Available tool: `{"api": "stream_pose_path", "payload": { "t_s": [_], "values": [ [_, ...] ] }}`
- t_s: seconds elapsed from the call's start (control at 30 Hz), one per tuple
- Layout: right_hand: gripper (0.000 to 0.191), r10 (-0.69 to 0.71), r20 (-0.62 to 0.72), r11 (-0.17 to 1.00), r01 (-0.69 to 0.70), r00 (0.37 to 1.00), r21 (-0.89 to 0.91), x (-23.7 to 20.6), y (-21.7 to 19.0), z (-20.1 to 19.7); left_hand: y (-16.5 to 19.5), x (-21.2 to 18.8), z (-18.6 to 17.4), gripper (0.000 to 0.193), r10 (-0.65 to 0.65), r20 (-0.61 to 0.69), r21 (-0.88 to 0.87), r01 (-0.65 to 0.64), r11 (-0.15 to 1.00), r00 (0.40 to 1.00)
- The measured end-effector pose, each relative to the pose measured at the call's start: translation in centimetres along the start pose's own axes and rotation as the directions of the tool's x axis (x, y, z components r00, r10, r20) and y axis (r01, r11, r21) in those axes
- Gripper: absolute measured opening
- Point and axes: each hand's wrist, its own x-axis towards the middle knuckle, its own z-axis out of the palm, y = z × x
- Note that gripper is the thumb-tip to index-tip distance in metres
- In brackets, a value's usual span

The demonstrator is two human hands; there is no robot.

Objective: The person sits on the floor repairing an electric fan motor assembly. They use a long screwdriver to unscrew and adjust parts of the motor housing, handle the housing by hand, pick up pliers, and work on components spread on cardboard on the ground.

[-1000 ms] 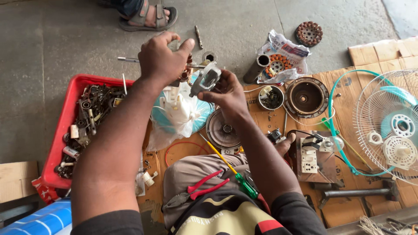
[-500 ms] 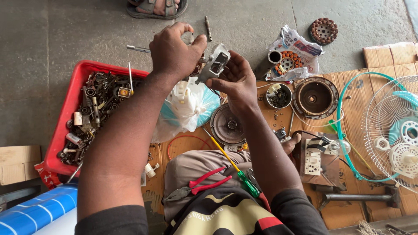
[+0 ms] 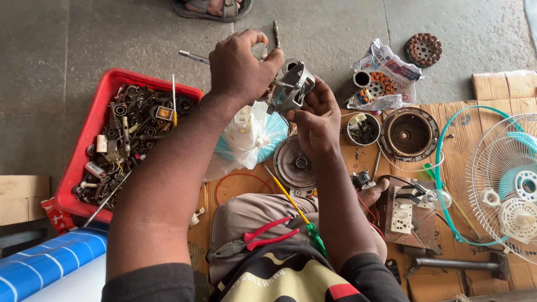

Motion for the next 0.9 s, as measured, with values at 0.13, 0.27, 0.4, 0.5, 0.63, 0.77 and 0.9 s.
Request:
{"api": "stream_pose_path", "payload": {
  "t_s": [0.13,0.27,0.4,0.5,0.63,0.77,0.9],
  "values": [
    [0.075,-0.022,-0.036,0.999,0.021,0.999,-0.041,-0.1,-0.2,0.1,0.2,0.0,0.1,0.033,0.025,-0.022,0.007,-0.025,1.000,0.999],
    [0.076,-0.019,-0.034,0.998,0.016,0.999,-0.061,-0.2,-0.9,0.1,0.2,0.0,0.2,0.033,0.026,-0.003,0.006,-0.026,1.000,1.000],
    [0.080,0.009,-0.001,0.997,-0.009,1.000,-0.079,-0.1,-1.4,0.5,0.1,0.0,0.2,0.033,0.020,0.011,-0.005,-0.019,1.000,1.000],
    [0.084,-0.003,-0.013,0.988,0.001,1.000,-0.152,-0.2,-1.6,1.1,0.2,0.0,0.1,0.033,0.017,0.019,-0.001,-0.017,1.000,1.000],
    [0.088,-0.009,-0.060,0.965,-0.007,0.998,-0.261,-0.4,-1.7,1.7,0.3,0.1,-0.1,0.034,0.009,0.041,-0.006,-0.009,1.000,0.999],
    [0.091,-0.029,0.035,0.979,0.036,0.999,-0.202,-0.6,-1.7,1.7,0.4,0.0,0.0,0.033,0.039,-0.008,-0.010,-0.039,0.999,0.999],
    [0.093,-0.012,0.069,0.997,0.017,0.998,-0.074,-0.5,-1.6,1.0,0.8,-0.2,0.4,0.031,0.011,-0.046,0.005,-0.011,1.000,0.999]
  ]
}}
